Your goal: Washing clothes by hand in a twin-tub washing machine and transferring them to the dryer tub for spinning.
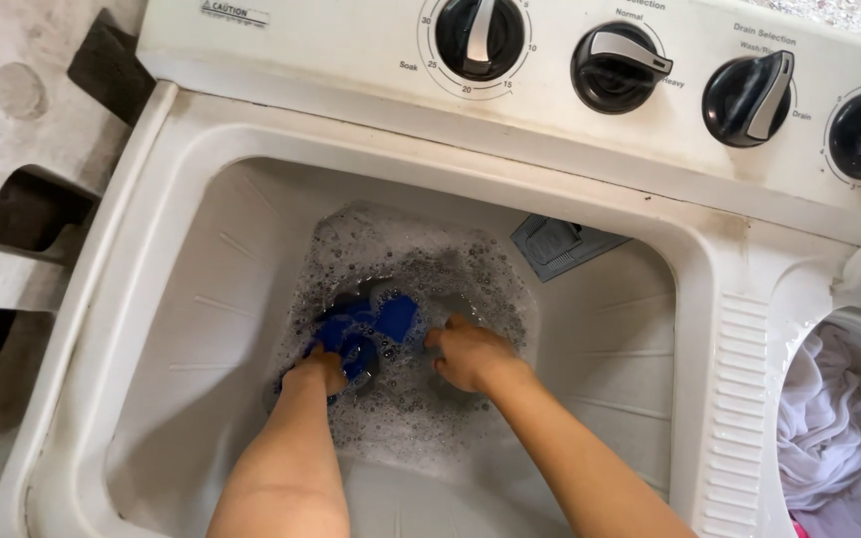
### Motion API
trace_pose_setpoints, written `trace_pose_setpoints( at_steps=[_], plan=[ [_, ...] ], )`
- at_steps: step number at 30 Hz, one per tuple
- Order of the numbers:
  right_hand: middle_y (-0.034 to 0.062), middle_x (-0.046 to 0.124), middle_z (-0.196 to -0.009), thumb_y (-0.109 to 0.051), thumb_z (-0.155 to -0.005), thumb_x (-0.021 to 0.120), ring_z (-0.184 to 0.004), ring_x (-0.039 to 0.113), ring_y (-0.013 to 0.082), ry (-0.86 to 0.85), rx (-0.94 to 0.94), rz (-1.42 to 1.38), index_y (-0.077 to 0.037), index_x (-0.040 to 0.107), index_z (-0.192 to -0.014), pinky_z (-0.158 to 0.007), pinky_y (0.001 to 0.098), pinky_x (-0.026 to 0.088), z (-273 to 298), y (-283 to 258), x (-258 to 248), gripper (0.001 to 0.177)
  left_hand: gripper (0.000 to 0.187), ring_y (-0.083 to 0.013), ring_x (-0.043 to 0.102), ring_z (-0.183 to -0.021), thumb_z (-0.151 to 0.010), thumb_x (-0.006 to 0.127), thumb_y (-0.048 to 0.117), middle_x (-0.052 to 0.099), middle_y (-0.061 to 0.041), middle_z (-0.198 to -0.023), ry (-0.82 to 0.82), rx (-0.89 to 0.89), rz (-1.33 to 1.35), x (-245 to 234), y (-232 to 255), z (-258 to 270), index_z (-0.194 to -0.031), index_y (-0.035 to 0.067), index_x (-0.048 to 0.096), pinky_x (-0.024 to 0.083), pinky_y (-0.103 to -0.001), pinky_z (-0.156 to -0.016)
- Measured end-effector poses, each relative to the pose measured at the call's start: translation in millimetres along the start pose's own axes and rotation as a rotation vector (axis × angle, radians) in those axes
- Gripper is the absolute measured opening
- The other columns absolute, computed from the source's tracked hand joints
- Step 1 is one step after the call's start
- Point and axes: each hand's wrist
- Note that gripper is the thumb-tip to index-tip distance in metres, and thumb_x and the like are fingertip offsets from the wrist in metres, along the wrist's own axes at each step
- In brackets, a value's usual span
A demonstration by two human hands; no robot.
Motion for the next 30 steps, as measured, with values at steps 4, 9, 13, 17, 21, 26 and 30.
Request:
trace_pose_setpoints(
  at_steps=[4,9,13,17,21,26,30],
  plan=[
    [0.0066,0.043,-0.153,-0.032,-0.096,0.064,-0.135,0.051,0.0329,-0.006,-0.023,-0.018,-0.031,0.058,-0.14,-0.11,0.0449,0.046,0.4,5.4,6.3,0.045,0.06,-0.0325,0.055,-0.137,-0.09,0.074,0.033,0.056,-0.016,-0.148,0.108,0.025,0.091,-21.4,1.6,20.7,-0.144,0.012,0.058,0.047,-0.04,-0.113],
    [0.0085,0.048,-0.149,-0.033,-0.096,0.063,-0.133,0.055,0.0309,-0.008,-0.052,-0.077,-0.028,0.057,-0.141,-0.111,0.0438,0.046,15.4,5.5,4.8,0.046,0.067,-0.0293,0.066,-0.127,-0.067,0.094,0.035,0.07,-0.014,-0.134,0.201,0.018,0.233,-93.0,16.0,84.3,-0.124,0.006,0.075,0.053,-0.036,-0.109],
    [0.0091,0.046,-0.151,-0.033,-0.095,0.064,-0.134,0.055,0.0306,-0.013,-0.057,-0.108,-0.028,0.051,-0.146,-0.111,0.0441,0.046,28.8,6.1,5.9,0.053,0.075,-0.0321,0.061,-0.13,-0.07,0.095,0.034,0.063,-0.016,-0.14,0.182,0.006,0.132,-126.8,33.5,94.7,-0.133,0.005,0.066,0.051,-0.04,-0.108],
    [0.0157,0.043,-0.154,-0.036,-0.088,0.071,-0.138,0.05,0.0348,0.057,-0.081,-0.234,-0.025,0.037,-0.155,-0.114,0.0446,0.044,29.0,19.7,21.0,0.076,0.056,-0.032,0.066,-0.118,-0.083,0.083,0.027,0.065,-0.016,-0.133,0.1,0.214,0.111,-163.6,61.2,170.3,-0.132,0.006,0.066,0.058,-0.046,-0.1],
    [0.0194,0.03,-0.161,-0.04,-0.074,0.084,-0.148,0.037,0.0368,0.158,-0.071,-0.444,-0.024,0.019,-0.16,-0.12,0.0441,0.037,41.8,19.3,21.9,0.11,0.038,-0.0161,0.068,-0.096,-0.085,0.076,0.023,0.076,-0.004,-0.105,-0.065,0.521,0.458,-186.0,68.3,262.8,-0.12,0.01,0.075,0.056,-0.039,-0.086],
    [0.0185,0.013,-0.166,-0.041,-0.064,0.093,-0.155,0.018,0.0361,0.218,-0.071,-0.548,-0.027,0.009,-0.162,-0.124,0.044,0.028,62.1,6.0,9.4,0.13,0.024,-0.0119,0.065,-0.095,-0.094,0.072,0.017,0.073,-0.002,-0.099,-0.253,0.982,0.83,-193.6,45.9,343.2,-0.112,0.001,0.072,0.054,-0.031,-0.086],
    [0.0197,0.007,-0.168,-0.03,-0.073,0.089,-0.157,0.007,0.0375,0.282,-0.205,-0.654,-0.025,0.039,-0.158,-0.124,0.0462,0.023,42.0,19.5,32.5,0.099,0.016,-0.014,0.066,-0.095,-0.098,0.067,0.012,0.069,-0.004,-0.099,-0.373,1.327,1.391,-187.4,43.7,393.2,-0.109,0.0,0.066,0.054,-0.031,-0.089]
  ],
)
Point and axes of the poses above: each hand's wrist, its own z-axis away from the middle knuckle, its own x-axis out of the palm, y = z × x
